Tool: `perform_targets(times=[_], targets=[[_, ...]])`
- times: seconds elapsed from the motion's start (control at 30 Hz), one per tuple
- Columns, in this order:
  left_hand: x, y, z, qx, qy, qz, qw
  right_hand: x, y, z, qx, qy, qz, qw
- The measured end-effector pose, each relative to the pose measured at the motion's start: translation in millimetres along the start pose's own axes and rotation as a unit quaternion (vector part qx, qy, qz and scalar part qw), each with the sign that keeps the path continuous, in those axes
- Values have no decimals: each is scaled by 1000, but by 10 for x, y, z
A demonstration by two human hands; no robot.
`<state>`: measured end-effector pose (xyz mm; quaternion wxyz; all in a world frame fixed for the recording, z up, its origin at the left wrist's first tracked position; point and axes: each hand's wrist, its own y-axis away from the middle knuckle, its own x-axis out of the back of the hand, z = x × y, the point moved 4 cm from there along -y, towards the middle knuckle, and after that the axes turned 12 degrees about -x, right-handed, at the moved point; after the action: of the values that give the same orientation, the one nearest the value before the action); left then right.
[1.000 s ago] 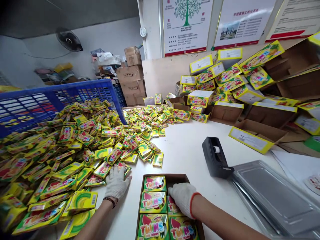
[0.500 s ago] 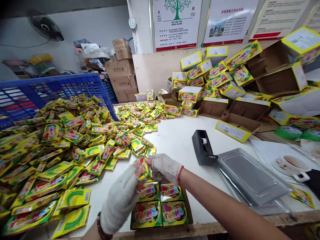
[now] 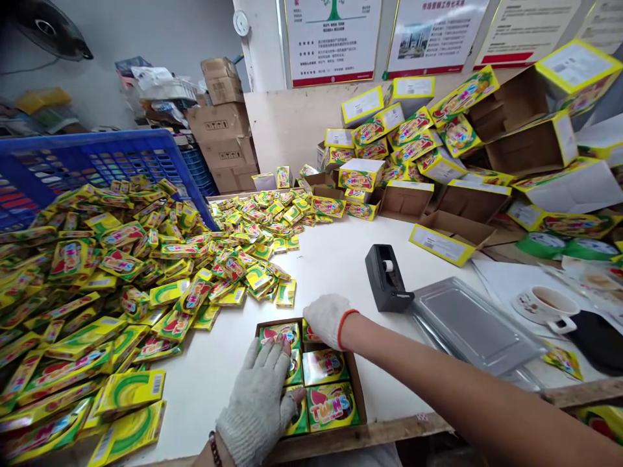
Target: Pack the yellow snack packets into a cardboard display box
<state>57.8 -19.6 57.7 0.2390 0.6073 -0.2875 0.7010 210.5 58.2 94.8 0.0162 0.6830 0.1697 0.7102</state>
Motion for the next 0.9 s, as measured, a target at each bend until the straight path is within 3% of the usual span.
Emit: perform_targets(times=[0.2, 0.4, 0.7, 0.8, 0.9], targets=[[-39, 55, -27, 3, -4, 18, 1000, -269, -160, -176, -23, 34, -9, 999], [-19, 68, -26, 1, 2, 3, 1000, -267, -46, -114, 14, 43, 22, 999], [-27, 69, -22, 11, 5, -19, 1000, -590, -33, -193, -45, 41, 55, 997], [-41, 76, -17, 7, -12, -1, 1000, -649, -36, -200, -62, 41, 50, 996], [-50, 84, -19, -6, -34, 55, 998, -641, -18, -256, -69, 36, 41, 996]])
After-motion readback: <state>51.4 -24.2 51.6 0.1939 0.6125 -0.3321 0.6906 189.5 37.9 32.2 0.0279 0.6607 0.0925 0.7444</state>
